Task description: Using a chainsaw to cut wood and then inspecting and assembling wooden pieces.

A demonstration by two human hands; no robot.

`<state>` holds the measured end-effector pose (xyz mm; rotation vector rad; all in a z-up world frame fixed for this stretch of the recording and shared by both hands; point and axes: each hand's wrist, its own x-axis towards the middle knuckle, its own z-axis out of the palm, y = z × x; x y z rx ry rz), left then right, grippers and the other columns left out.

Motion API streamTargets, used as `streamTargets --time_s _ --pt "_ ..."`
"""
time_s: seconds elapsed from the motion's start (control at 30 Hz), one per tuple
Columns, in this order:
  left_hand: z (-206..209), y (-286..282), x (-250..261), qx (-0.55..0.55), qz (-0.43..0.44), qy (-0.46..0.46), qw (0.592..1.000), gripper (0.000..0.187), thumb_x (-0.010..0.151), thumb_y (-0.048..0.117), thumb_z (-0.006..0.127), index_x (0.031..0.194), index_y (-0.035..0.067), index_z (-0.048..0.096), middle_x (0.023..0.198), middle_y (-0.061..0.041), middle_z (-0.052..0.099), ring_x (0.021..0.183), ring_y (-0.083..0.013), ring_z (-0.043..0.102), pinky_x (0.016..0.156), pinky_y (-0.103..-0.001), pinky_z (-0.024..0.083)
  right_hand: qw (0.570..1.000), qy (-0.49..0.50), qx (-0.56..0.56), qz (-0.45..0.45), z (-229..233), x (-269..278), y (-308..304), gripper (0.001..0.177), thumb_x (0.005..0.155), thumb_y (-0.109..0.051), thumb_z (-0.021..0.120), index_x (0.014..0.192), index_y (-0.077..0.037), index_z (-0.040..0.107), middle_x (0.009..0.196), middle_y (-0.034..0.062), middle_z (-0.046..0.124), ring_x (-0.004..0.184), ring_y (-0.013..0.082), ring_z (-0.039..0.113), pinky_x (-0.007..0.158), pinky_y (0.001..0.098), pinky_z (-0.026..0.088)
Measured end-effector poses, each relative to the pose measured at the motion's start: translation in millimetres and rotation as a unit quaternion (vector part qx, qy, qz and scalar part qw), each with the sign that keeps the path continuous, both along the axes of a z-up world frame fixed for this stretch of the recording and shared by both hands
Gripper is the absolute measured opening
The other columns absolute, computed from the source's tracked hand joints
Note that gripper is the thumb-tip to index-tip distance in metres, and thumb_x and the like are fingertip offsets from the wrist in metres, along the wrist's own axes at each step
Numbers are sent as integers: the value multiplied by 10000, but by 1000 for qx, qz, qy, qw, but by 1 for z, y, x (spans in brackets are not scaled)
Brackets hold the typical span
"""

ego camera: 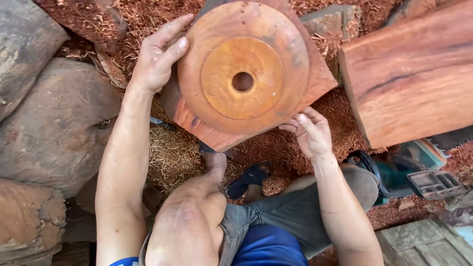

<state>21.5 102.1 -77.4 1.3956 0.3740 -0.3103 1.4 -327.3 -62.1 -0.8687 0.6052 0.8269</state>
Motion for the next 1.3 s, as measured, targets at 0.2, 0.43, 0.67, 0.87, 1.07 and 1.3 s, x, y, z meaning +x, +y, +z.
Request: streamTargets --time_s 0.2,0.43,0.67,0.87,1.07,1.3 --pt "8 -23 -8 181 -20 -30 983 531 1125 354 606 1556 66 491 1548 -169 569 1439 -289 571 1212 -415 495 992 -31 -61 104 -5 -12 19 316 936 -97 746 1220 22 675 1133 164 746 1020 269 741 880 477 657" --pt "23 -33 -8 326 8 -83 942 444 1150 310 632 1534 105 544 1459 -172 664 1362 -275 669 1146 -377 548 983 -88 -82 141 -13 -22 23 374 919 -161 782 1226 30 685 1109 135 753 976 225 743 826 434 674" --pt "26 -33 -6 332 14 -43 942 441 1112 308 649 1512 140 567 1395 -119 704 1290 -242 706 1091 -352 565 982 -88 -83 148 -12 -22 21 360 924 -168 780 1207 33 685 1107 136 752 972 231 743 825 434 674" --pt "8 -4 -14 315 18 -126 940 468 1194 332 588 1578 78 500 1552 -175 592 1435 -329 594 1215 -410 477 978 -80 -84 176 -5 -15 17 297 955 -77 722 1206 65 649 1157 168 725 1032 275 730 877 460 650" --pt "7 49 -30 144 138 107 974 588 1029 516 399 1467 166 573 1136 -115 779 824 -220 741 714 -379 627 980 -67 -94 159 14 3 24 338 1005 -88 636 1298 70 573 1181 182 704 1037 327 720 902 477 622" --pt "-16 38 -53 -9 -41 136 990 593 841 431 786 1288 51 700 1140 -125 776 1003 -206 733 882 -379 588 775 -386 -472 163 37 -6 28 565 979 -281 800 1312 64 502 1254 227 524 1142 333 528 1043 518 464"
